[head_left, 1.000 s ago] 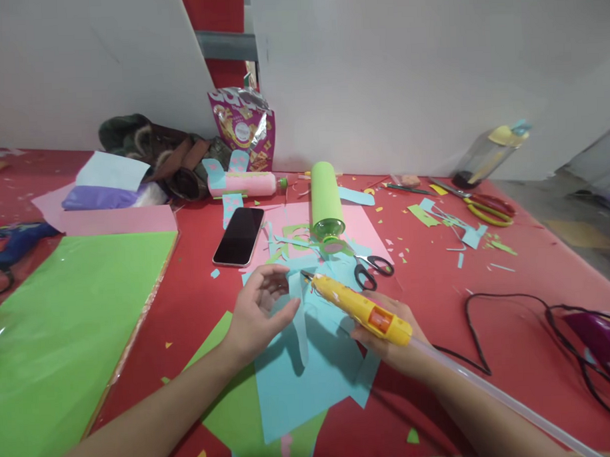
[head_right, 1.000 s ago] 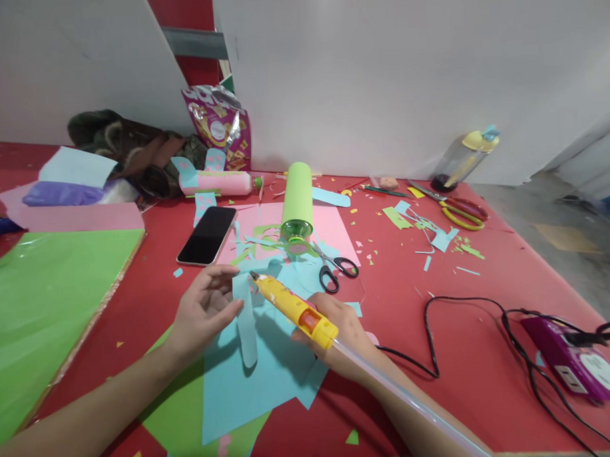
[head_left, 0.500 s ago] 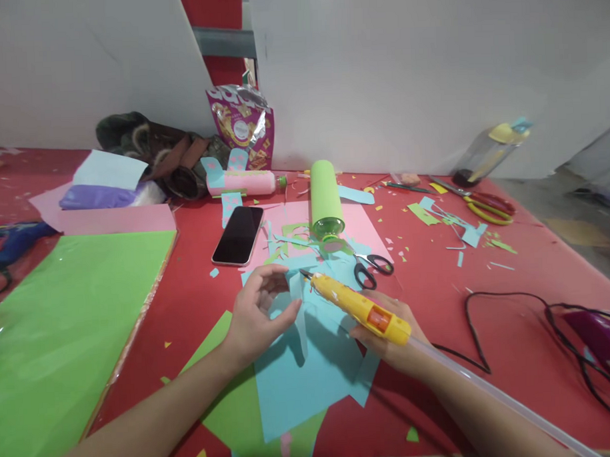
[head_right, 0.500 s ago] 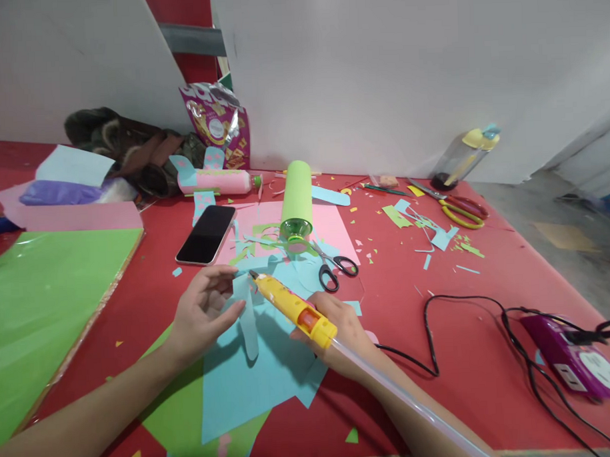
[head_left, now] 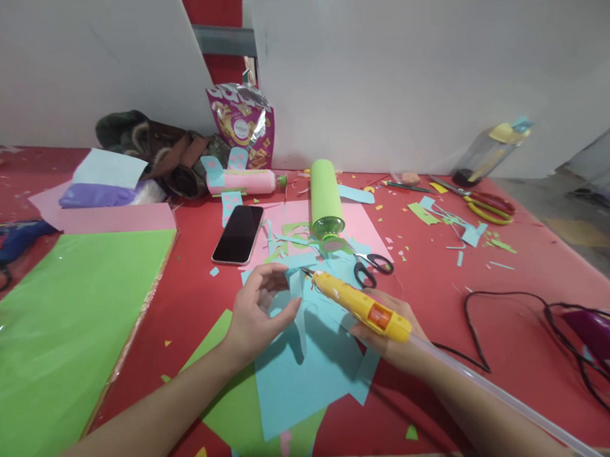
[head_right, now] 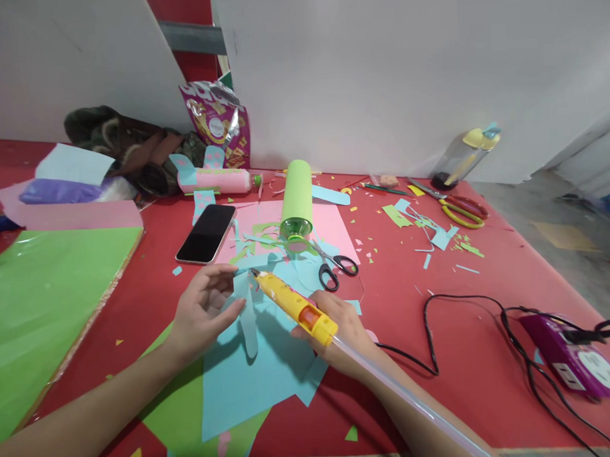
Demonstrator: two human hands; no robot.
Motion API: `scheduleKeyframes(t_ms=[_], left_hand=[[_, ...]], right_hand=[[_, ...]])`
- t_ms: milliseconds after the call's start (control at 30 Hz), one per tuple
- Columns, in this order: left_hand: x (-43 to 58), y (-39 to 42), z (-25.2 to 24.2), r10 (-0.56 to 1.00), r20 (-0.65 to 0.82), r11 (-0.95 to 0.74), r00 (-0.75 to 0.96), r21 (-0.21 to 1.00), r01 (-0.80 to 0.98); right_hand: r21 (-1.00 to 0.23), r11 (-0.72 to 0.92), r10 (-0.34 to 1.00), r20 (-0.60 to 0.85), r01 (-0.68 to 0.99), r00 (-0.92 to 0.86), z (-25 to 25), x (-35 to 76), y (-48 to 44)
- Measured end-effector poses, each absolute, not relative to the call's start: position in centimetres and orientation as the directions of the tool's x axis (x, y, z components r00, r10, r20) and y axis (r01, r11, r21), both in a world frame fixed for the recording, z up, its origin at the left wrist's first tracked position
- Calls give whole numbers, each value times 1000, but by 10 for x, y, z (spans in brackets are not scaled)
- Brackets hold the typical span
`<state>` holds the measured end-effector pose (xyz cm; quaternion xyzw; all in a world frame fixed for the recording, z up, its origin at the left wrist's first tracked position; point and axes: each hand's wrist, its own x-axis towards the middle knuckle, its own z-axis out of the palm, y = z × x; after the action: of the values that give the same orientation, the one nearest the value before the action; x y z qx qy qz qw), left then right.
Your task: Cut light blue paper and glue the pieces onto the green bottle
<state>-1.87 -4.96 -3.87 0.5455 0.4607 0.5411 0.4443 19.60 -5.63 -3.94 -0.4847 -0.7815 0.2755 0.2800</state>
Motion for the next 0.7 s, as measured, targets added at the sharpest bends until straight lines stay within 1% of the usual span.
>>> scheduleKeyframes(t_ms=[167, 433, 700], left_hand=[[-19, -49, -39, 986, 167, -167, -27, 986, -11], [-18, -47, -40, 981, 187, -191, -54, 979, -69], [-18, -47, -39, 981, 187, -190, -55, 981, -45]], right_hand=[[-698, 353, 928, 178, 623, -326, -40, 196, -55], [-668, 392, 916, 215, 632, -339, -39, 198, -55], [-682, 383, 922, 236, 623, -308, -40, 197, -53]])
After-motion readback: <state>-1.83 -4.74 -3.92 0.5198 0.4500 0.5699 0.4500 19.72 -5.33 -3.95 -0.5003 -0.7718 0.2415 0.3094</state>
